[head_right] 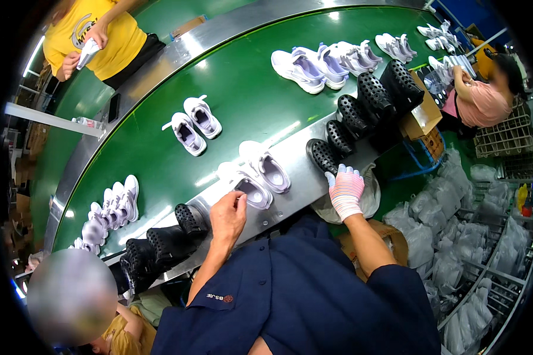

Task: The person repeatedly inserts plastic shoe forms into shoes by hand and places the shoes onto a conveyor belt.

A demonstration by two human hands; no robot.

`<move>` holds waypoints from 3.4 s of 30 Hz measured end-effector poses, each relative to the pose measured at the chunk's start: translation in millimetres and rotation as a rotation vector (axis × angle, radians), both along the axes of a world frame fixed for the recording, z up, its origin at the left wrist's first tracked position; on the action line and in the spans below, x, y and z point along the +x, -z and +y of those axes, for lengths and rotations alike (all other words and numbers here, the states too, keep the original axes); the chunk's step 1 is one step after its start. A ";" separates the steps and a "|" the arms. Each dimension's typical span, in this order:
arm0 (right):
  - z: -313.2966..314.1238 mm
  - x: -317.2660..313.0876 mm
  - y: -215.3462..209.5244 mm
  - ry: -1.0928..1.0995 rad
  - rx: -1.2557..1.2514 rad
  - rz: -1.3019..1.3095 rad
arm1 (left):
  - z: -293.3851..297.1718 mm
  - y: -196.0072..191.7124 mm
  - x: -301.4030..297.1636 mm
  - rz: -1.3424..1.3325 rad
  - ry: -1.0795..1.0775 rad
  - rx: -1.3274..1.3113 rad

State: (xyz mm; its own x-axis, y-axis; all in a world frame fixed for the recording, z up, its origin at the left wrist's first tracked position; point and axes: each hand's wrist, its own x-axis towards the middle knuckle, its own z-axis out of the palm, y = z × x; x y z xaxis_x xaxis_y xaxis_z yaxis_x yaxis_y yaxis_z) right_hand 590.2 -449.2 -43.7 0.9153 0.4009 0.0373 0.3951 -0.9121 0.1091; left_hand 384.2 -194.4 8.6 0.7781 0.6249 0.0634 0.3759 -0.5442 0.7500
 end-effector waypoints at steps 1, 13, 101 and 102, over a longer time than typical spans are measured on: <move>-1.0 0.1 1.1 -0.006 0.005 0.003 | -2.8 -2.9 2.0 0.003 -0.006 0.005; 26.9 -30.2 -103.0 -0.133 0.832 0.441 | -36.6 16.2 94.3 -0.278 0.210 -1.236; 116.0 -51.7 -48.0 -0.563 0.267 0.892 | 16.3 81.9 -109.3 0.429 -0.831 0.336; 124.5 -60.2 -53.7 -0.571 0.253 0.919 | 17.0 85.5 -111.4 0.431 -0.816 0.330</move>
